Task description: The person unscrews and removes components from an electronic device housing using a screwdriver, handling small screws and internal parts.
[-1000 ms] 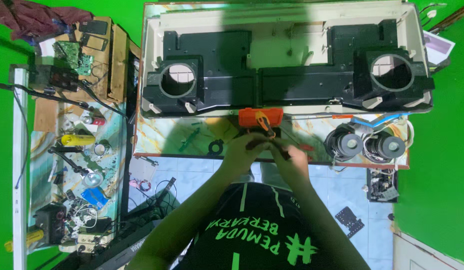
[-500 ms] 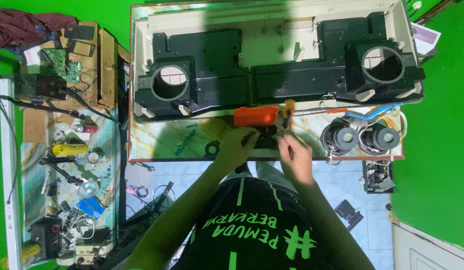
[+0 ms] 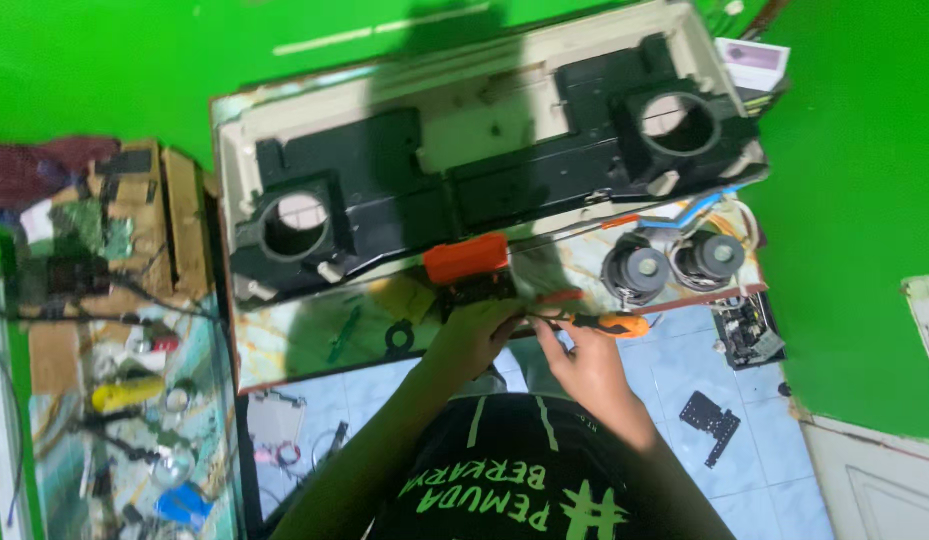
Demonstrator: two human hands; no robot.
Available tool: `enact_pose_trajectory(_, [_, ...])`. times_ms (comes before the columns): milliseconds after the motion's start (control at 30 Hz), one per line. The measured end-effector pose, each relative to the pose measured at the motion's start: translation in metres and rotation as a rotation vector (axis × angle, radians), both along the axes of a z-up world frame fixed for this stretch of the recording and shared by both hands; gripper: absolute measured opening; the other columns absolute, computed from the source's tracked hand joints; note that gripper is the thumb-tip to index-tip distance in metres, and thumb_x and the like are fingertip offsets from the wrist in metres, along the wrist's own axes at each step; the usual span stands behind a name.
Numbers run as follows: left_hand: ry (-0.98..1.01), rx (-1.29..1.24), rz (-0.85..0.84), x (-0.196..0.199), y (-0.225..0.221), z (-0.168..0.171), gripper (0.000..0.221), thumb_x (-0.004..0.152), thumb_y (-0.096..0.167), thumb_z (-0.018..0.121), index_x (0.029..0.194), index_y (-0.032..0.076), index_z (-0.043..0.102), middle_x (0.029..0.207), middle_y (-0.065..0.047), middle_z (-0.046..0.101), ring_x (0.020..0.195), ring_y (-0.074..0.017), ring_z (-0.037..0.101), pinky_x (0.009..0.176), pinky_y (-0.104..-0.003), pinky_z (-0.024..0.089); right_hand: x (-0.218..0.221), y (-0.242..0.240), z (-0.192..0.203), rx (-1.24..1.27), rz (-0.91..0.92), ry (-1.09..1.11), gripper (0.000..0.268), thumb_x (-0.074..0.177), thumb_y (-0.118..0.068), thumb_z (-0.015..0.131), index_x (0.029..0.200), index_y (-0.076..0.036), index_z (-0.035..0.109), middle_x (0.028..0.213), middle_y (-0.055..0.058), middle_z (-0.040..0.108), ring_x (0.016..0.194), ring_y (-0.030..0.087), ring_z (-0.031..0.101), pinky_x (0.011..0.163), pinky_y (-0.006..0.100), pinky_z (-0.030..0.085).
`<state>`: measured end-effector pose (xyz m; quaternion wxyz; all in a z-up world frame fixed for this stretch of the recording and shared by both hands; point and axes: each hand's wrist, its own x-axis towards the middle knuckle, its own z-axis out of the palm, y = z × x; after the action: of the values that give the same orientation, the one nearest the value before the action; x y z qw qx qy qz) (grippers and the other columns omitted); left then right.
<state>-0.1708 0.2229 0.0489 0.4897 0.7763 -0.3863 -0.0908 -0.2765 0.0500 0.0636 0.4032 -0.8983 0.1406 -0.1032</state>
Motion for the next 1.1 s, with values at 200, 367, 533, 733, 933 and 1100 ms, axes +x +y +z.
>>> enact_pose_trajectory(200, [-0.198, -0.009, -0.154, -0.025, -0.043, 0.011, 0.022, 0.096, 0.012, 0.068, 0.117, 0.007, 0.069, 0.106, -0.015, 0.074, 0.091, -0.0342, 0.074, 0.078, -0.042, 0.059, -0.038, -0.031, 0.038, 0.092, -0.093, 0.0, 0.022, 0.091, -0.019, 0.074, 0.11, -0.009, 0.076, 0.084, 0.013, 0.075, 0.051, 0.021, 0.061, 0.048, 0.033, 0.047])
enact_pose_trajectory(367, [-0.212, 0.008, -0.255, -0.053, -0.103, 0.023, 0.02, 0.095, 0.013, 0.071, 0.114, 0.009, 0.071, 0.104, -0.014, 0.074, 0.092, -0.0325, 0.074, 0.075, -0.041, 0.059, -0.088, -0.074, 0.061, 0.2, -0.214, -0.073, 0.016, 0.092, -0.015, 0.07, 0.105, -0.006, 0.075, 0.093, 0.009, 0.079, 0.07, 0.015, 0.072, 0.051, 0.027, 0.054])
enact_pose_trajectory(533, [-0.218, -0.042, -0.499, -0.094, -0.185, 0.035, 0.026, 0.091, 0.004, 0.067, 0.116, 0.008, 0.068, 0.112, -0.011, 0.074, 0.1, -0.0298, 0.074, 0.084, -0.038, 0.059, -0.157, -0.136, 0.068, 0.283, -0.361, -0.085, 0.018, 0.092, -0.012, 0.068, 0.106, -0.003, 0.074, 0.094, 0.008, 0.081, 0.086, 0.012, 0.077, 0.051, 0.026, 0.054])
enact_pose_trajectory(733, [-0.297, -0.106, -0.628, -0.167, -0.299, 0.038, 0.023, 0.089, 0.002, 0.068, 0.111, 0.006, 0.068, 0.101, -0.012, 0.069, 0.095, -0.0316, 0.068, 0.082, -0.04, 0.055, -0.251, -0.217, 0.051, 0.295, -0.478, -0.17, 0.019, 0.1, -0.013, 0.06, 0.106, -0.001, 0.073, 0.092, 0.007, 0.079, 0.086, 0.013, 0.075, 0.081, 0.029, 0.059])
enact_pose_trajectory(933, [-0.22, -0.116, -0.707, -0.218, -0.373, 0.045, 0.023, 0.087, 0.007, 0.071, 0.11, 0.007, 0.068, 0.089, -0.014, 0.067, 0.08, -0.0345, 0.068, 0.069, -0.044, 0.054, -0.326, -0.285, 0.029, 0.786, -0.696, -0.264, 0.024, 0.103, -0.015, 0.057, 0.114, 0.001, 0.071, 0.094, 0.014, 0.075, 0.089, 0.021, 0.074, 0.086, 0.036, 0.059])
enact_pose_trajectory(1100, [-0.117, -0.115, -0.728, -0.227, -0.422, 0.045, 0.018, 0.094, 0.011, 0.07, 0.112, 0.008, 0.067, 0.092, -0.01, 0.07, 0.079, -0.0324, 0.07, 0.065, -0.041, 0.055, -0.348, -0.331, 0.022, 1.049, -0.889, -0.581, 0.015, 0.103, -0.011, 0.058, 0.115, -0.002, 0.056, 0.097, 0.014, 0.067, 0.087, 0.023, 0.069, 0.081, 0.044, 0.061])
